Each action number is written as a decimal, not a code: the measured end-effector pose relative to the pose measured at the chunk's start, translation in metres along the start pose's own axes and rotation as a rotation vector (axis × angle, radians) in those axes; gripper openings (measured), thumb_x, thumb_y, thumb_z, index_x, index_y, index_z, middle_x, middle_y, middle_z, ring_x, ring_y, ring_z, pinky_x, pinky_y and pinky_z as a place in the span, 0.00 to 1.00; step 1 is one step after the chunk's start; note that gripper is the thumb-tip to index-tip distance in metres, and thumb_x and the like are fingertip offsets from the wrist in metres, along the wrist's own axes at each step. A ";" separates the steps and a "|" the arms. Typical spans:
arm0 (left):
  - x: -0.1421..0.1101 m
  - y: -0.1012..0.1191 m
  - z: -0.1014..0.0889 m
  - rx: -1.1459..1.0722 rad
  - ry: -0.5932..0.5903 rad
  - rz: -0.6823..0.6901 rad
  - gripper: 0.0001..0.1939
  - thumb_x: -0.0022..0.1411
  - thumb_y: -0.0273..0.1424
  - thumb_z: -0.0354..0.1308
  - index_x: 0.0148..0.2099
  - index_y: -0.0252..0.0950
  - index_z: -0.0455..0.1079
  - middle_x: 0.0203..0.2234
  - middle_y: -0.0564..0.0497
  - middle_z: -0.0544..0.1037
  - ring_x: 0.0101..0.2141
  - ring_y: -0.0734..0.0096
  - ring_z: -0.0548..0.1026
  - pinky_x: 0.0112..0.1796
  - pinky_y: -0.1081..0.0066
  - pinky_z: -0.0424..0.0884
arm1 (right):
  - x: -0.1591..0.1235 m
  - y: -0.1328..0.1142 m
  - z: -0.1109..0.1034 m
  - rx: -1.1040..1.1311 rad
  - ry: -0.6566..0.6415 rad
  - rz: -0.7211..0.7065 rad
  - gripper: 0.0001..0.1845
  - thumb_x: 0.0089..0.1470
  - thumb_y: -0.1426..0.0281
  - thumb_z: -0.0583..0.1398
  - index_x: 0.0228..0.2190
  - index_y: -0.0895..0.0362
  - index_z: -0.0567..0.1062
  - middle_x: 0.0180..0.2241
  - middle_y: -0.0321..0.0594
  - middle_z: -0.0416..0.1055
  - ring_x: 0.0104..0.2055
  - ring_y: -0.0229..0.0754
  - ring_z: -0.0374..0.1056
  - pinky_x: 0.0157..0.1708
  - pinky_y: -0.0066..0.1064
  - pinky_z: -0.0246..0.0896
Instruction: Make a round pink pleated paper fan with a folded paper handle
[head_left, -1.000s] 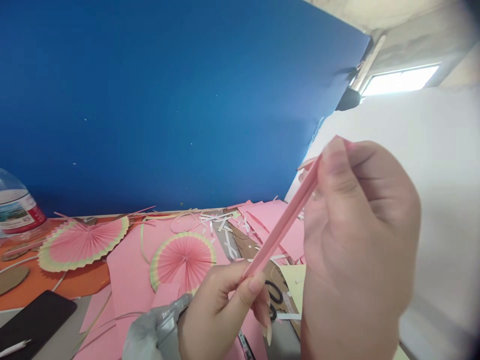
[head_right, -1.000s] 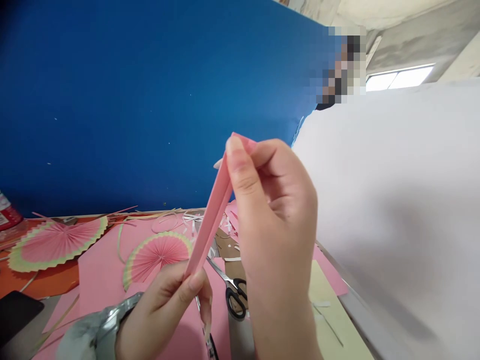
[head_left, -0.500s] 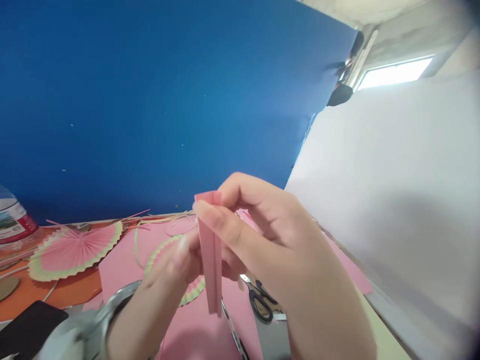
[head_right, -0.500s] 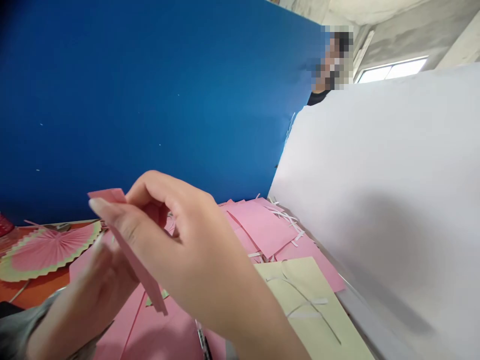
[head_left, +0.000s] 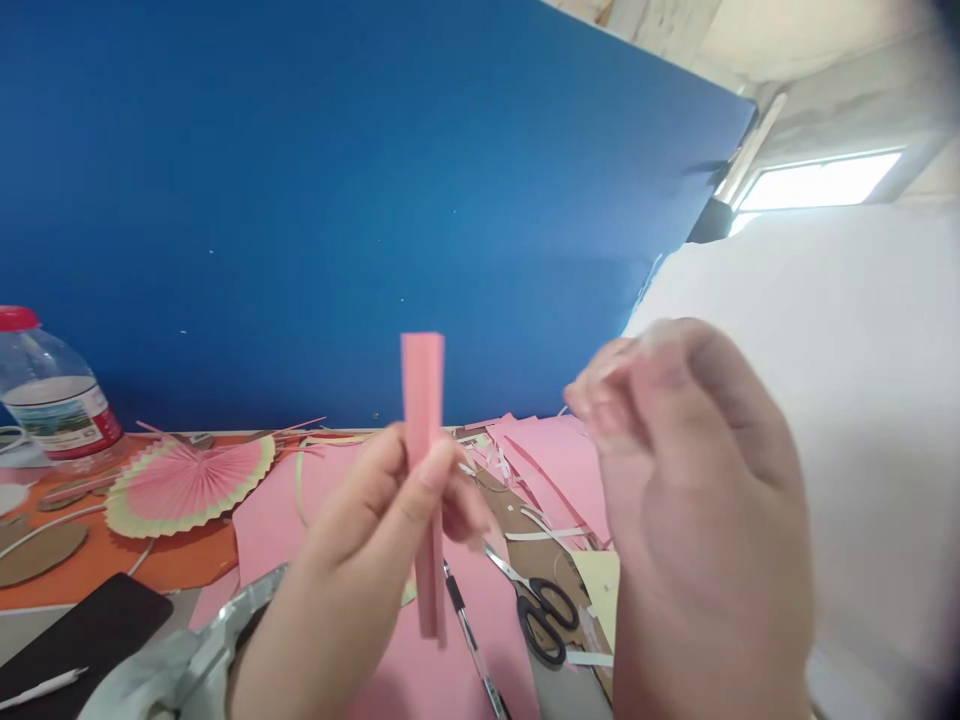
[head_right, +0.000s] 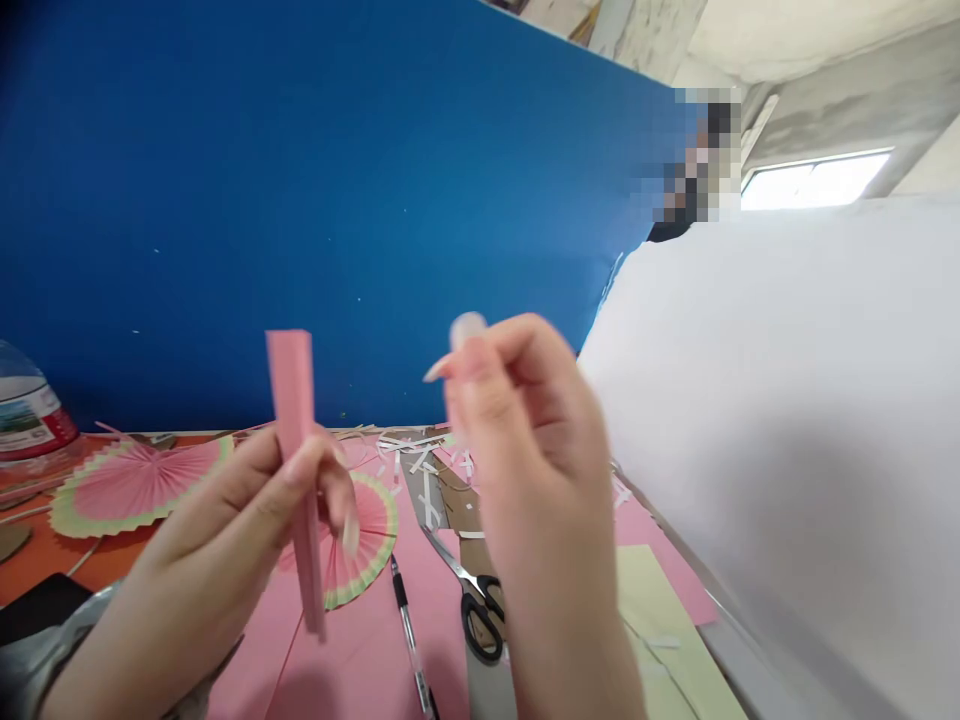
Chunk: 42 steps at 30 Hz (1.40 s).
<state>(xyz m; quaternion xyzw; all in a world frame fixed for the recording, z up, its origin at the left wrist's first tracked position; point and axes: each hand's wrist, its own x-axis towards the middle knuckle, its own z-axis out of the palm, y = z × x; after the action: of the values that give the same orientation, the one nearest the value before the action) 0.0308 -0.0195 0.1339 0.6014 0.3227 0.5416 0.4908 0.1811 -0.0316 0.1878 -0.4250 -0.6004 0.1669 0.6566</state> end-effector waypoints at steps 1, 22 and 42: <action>0.001 0.002 -0.002 -0.042 0.086 0.029 0.09 0.67 0.34 0.50 0.36 0.42 0.69 0.27 0.57 0.78 0.33 0.79 0.76 0.35 0.82 0.71 | -0.003 0.000 0.004 -0.033 -0.091 0.023 0.13 0.60 0.61 0.54 0.25 0.51 0.65 0.23 0.31 0.59 0.23 0.33 0.58 0.20 0.26 0.52; 0.011 0.023 -0.020 0.021 0.320 0.212 0.06 0.61 0.35 0.58 0.35 0.43 0.75 0.34 0.56 0.79 0.38 0.73 0.75 0.40 0.79 0.71 | -0.002 0.001 0.005 -0.241 -0.688 0.139 0.14 0.63 0.73 0.48 0.39 0.47 0.72 0.27 0.29 0.71 0.25 0.34 0.64 0.21 0.27 0.55; 0.017 0.026 -0.044 -0.422 -0.027 0.061 0.16 0.58 0.22 0.42 0.29 0.37 0.70 0.10 0.54 0.59 0.17 0.75 0.58 0.19 0.77 0.62 | -0.006 -0.008 0.006 -0.018 -0.689 0.205 0.14 0.58 0.79 0.51 0.38 0.49 0.70 0.26 0.30 0.72 0.27 0.35 0.67 0.23 0.26 0.61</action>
<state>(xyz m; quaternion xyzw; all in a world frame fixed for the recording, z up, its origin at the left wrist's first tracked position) -0.0116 -0.0014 0.1614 0.5019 0.1774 0.6037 0.5934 0.1715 -0.0386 0.1892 -0.4074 -0.7422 0.3602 0.3916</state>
